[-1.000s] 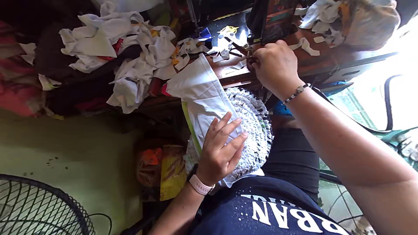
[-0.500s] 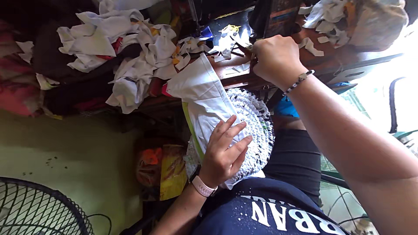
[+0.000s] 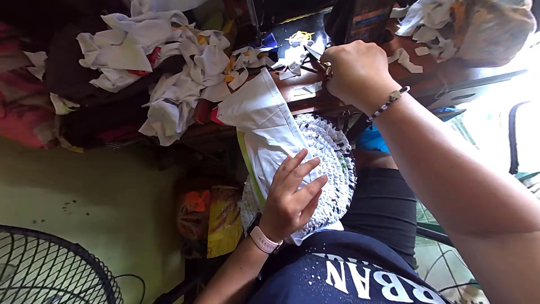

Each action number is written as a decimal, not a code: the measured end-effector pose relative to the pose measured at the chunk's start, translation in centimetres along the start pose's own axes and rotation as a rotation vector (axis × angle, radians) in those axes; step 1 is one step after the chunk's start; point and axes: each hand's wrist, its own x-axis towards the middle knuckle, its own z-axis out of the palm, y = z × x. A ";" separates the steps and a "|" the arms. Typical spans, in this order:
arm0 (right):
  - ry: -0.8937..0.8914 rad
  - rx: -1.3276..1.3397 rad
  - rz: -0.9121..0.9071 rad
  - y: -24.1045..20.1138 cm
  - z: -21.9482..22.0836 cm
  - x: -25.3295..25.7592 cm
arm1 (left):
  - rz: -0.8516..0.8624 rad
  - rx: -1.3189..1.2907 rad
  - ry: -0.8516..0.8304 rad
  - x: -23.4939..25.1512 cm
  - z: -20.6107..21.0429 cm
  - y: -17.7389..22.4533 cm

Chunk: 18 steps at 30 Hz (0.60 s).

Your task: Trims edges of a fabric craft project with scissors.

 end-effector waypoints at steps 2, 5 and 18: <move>0.024 0.005 -0.004 0.0 0.2 -0.1 | 0.001 -0.008 0.005 0.0 0.0 0.0; 0.047 0.018 -0.001 0.2 0.6 -0.3 | 0.001 -0.015 0.003 0.0 0.0 0.1; 0.110 0.075 -0.026 0.4 0.8 -1.1 | 0.011 -0.025 0.008 0.0 0.1 0.1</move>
